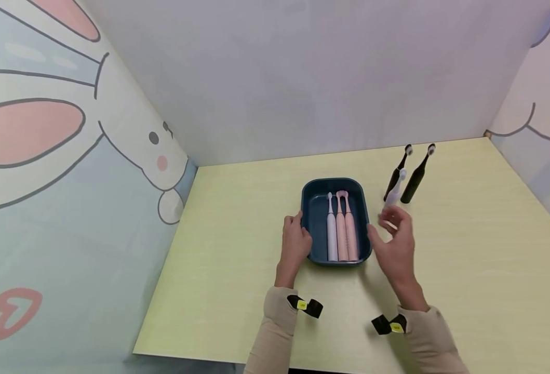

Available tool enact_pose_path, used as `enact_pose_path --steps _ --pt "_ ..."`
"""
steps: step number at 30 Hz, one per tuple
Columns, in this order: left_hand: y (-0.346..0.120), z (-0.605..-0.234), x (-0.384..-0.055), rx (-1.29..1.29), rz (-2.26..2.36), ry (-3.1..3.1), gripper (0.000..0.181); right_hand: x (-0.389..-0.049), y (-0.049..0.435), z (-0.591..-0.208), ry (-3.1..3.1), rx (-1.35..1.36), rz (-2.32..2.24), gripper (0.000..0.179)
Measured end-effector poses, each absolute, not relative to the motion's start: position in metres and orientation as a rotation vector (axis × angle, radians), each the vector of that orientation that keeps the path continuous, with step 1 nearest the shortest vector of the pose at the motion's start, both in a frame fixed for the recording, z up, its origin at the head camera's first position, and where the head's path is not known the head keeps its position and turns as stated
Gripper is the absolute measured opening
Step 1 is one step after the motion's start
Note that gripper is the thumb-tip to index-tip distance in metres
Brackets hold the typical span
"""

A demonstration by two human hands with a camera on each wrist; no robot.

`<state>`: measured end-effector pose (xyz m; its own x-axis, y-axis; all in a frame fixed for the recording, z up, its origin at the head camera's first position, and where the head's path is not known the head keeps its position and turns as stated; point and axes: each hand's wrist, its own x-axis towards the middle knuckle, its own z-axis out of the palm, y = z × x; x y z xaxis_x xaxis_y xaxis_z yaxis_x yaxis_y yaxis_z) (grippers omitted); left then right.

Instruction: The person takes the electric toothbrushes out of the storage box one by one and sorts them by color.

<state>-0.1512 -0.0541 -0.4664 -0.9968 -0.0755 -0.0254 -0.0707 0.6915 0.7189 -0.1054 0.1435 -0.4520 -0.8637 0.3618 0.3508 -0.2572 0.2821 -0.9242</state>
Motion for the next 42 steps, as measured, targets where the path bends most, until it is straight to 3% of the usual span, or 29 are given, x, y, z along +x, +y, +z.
enact_pose_path --steps 6,15,42 --pt "-0.055 -0.467 -0.152 0.123 -1.236 -2.885 0.048 -0.114 0.116 -0.460 -2.317 0.053 1.634 0.064" --pt "-0.054 -0.467 -0.151 0.105 -1.239 -2.873 0.048 -0.135 0.093 -0.464 -2.898 0.009 1.469 0.073" --pt "-0.056 -0.469 -0.153 0.048 -1.186 -2.849 0.048 -0.159 0.057 -0.473 -3.204 0.053 1.055 0.063"
